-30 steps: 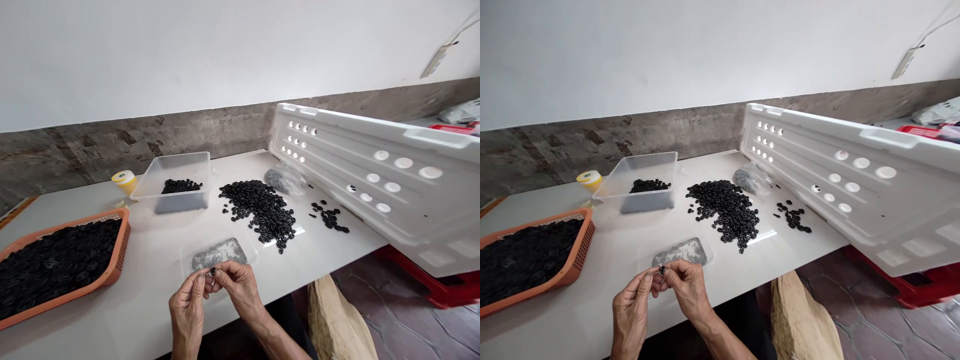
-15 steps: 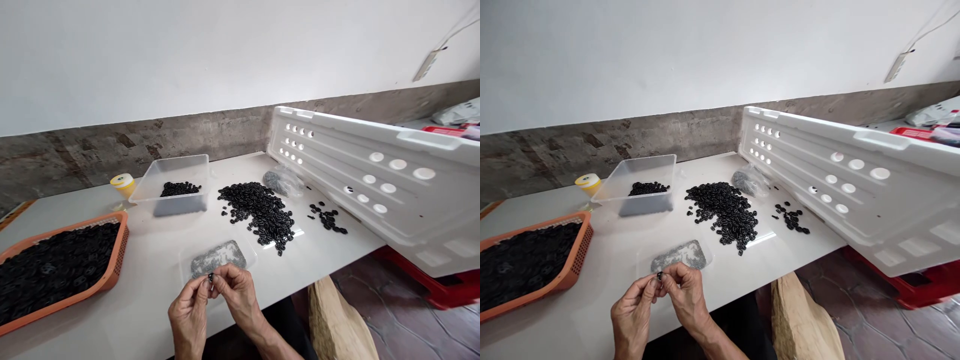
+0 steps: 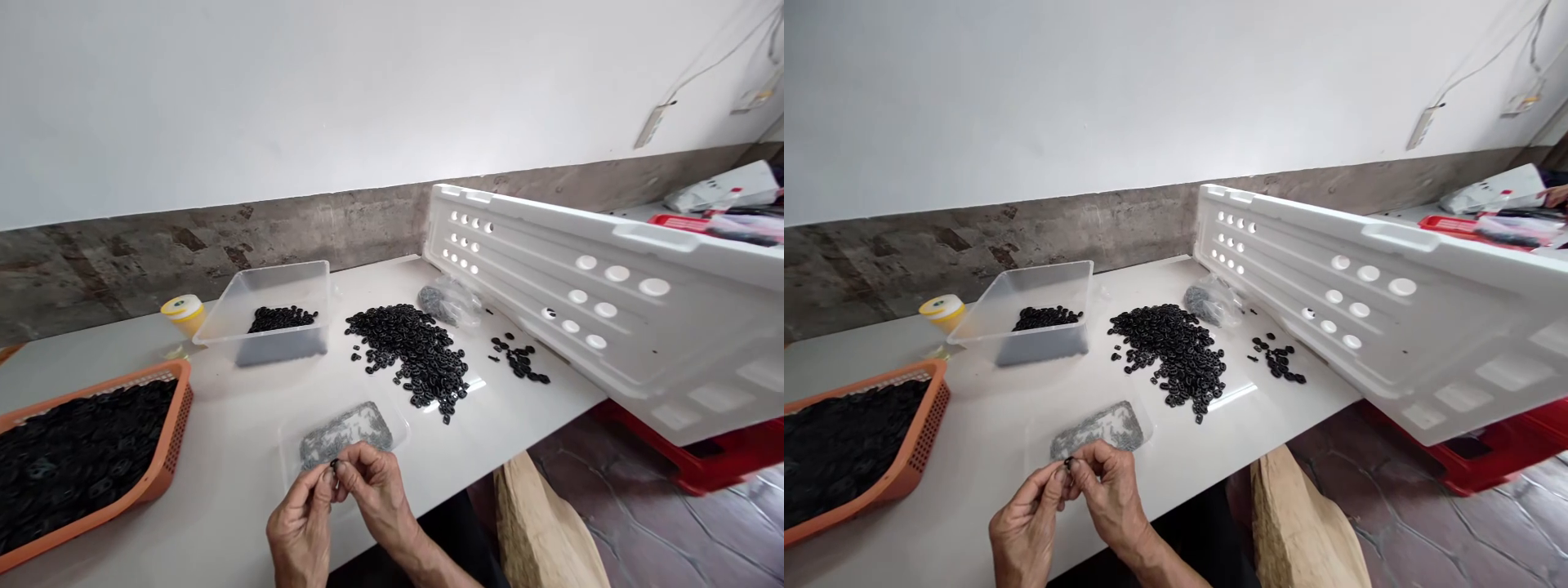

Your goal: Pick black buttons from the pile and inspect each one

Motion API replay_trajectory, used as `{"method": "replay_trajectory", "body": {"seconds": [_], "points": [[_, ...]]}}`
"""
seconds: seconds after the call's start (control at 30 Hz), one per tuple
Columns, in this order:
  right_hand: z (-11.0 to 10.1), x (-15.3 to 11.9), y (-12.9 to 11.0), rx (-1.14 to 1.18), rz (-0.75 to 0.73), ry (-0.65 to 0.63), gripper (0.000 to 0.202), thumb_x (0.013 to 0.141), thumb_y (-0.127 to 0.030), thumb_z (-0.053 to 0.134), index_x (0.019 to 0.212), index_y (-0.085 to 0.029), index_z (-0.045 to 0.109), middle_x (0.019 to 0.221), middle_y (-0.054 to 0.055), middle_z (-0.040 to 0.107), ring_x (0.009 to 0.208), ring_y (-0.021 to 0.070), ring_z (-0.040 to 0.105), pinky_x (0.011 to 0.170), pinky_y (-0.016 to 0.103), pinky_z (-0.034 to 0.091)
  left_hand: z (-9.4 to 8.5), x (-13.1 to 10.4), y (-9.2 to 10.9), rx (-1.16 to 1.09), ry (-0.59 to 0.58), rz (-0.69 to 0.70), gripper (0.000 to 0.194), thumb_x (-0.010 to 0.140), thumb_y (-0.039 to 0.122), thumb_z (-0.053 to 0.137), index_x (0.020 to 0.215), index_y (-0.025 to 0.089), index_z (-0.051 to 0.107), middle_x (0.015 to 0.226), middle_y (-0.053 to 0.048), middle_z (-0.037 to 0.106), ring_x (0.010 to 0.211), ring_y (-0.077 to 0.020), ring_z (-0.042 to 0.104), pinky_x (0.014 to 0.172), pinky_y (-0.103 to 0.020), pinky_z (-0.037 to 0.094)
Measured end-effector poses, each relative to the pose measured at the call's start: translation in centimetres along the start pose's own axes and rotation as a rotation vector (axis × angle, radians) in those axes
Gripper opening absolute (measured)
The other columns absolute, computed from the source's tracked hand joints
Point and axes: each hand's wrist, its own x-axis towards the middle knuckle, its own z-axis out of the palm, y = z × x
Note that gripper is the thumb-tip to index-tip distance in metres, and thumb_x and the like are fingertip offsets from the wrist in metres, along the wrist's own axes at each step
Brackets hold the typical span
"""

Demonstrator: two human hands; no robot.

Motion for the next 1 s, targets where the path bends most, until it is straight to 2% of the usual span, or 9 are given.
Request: {"method": "replay_trajectory", "body": {"seconds": [0.17, 0.23, 0.3, 0.43, 0.53, 0.63, 0.7, 0.87, 1.0], "points": [[-1.3, 0.7, -0.4, 0.036, 0.0, 0.07, 0.053, 0.078, -0.058, 0.065, 0.082, -0.006, 0.053, 0.064, 0.003, 0.052, 0.057, 0.006, 0.053, 0.058, 0.015, 0.046, 0.6, 0.2, 1.8, 0.006, -0.072, -0.002, 0.066, 0.061, 0.066, 0.071, 0.1, 0.012, 0.074, 0.07, -0.003, 0.069, 0.059, -0.0088, 0.058, 0.057, -0.014, 0.051], [-2.1, 0.8, -1.1, 0.025, 0.004, 0.122, 0.054, 0.076, -0.058, 0.067, 0.082, -0.006, 0.053, 0.062, 0.003, 0.051, 0.055, 0.0042, 0.05, 0.057, 0.013, 0.042, 0.8, 1.1, 2.7, 0.179, -0.109, 0.083, 0.067, 0.073, 0.067, 0.058, 0.11, 0.012, 0.071, 0.081, -0.006, 0.072, 0.066, -0.0119, 0.063, 0.062, -0.017, 0.053], [-3.1, 0.7, -1.9, -0.001, 0.008, 0.166, 0.054, 0.077, -0.058, 0.067, 0.082, -0.006, 0.053, 0.06, 0.002, 0.051, 0.055, 0.0033, 0.048, 0.058, 0.012, 0.038, 1.5, 2.9, 4.1, 0.486, -0.161, 0.221, 0.059, 0.084, 0.059, 0.045, 0.111, 0.012, 0.07, 0.092, -0.008, 0.073, 0.078, -0.0157, 0.069, 0.072, -0.021, 0.056], [-5.1, 0.1, -2.7, -0.04, 0.01, 0.196, 0.055, 0.078, -0.06, 0.065, 0.083, -0.006, 0.054, 0.059, 0.003, 0.051, 0.055, 0.0041, 0.046, 0.059, 0.013, 0.036, 5.9, 7.8, 7.5, 0.791, -0.201, 0.373, 0.034, 0.094, 0.024, 0.04, 0.112, 0.014, 0.067, 0.12, -0.008, 0.065, 0.112, -0.0169, 0.06, 0.104, -0.031, 0.045], [-6.9, -0.5, -3.2, -0.052, 0.009, 0.195, 0.058, 0.076, -0.063, 0.065, 0.084, -0.006, 0.054, 0.058, 0.003, 0.05, 0.054, 0.0044, 0.045, 0.057, 0.013, 0.035, 10.8, 11.4, 9.2, 0.995, -0.294, 0.375, 0.026, 0.094, 0.024, 0.046, 0.11, 0.012, 0.064, 0.11, -0.008, 0.066, 0.108, -0.0163, 0.061, 0.103, -0.041, 0.046], [-9.1, -1.4, -4.3, -0.098, 0.032, 0.217, 0.058, 0.077, -0.063, 0.064, 0.083, -0.006, 0.054, 0.061, 0.003, 0.049, 0.056, 0.0045, 0.046, 0.059, 0.013, 0.036, 14.7, 14.0, 9.2, 1.155, -0.391, 0.359, 0.028, 0.092, 0.033, 0.054, 0.108, 0.011, 0.062, 0.105, -0.007, 0.065, 0.105, -0.0162, 0.061, 0.097, -0.04, 0.05], [-10.7, -2.1, -5.2, -0.131, 0.051, 0.269, 0.058, 0.077, -0.063, 0.064, 0.083, -0.006, 0.054, 0.062, 0.003, 0.049, 0.059, 0.0046, 0.046, 0.061, 0.013, 0.036, 16.3, 15.1, 8.6, 1.238, -0.445, 0.358, 0.029, 0.091, 0.035, 0.055, 0.108, 0.012, 0.062, 0.106, -0.007, 0.064, 0.104, -0.0161, 0.061, 0.096, -0.039, 0.05], [-13.9, -3.6, -6.1, -0.181, 0.087, 0.4, 0.061, 0.076, -0.066, 0.062, 0.084, -0.006, 0.054, 0.063, 0.004, 0.049, 0.061, 0.0054, 0.045, 0.063, 0.014, 0.037, 17.8, 17.0, 6.7, 1.398, -0.52, 0.358, 0.032, 0.09, 0.035, 0.055, 0.111, 0.012, 0.06, 0.115, -0.008, 0.061, 0.109, -0.0175, 0.059, 0.099, -0.041, 0.049], [-15.0, -4.1, -6.4, -0.212, 0.134, 0.458, 0.067, 0.071, -0.072, 0.062, 0.084, -0.007, 0.054, 0.062, 0.003, 0.047, 0.061, 0.006, 0.043, 0.062, 0.015, 0.036, 18.3, 17.9, 5.6, 1.462, -0.552, 0.375, 0.033, 0.09, 0.035, 0.056, 0.113, 0.012, 0.059, 0.118, -0.009, 0.06, 0.112, -0.0182, 0.057, 0.1, -0.042, 0.048]]}}
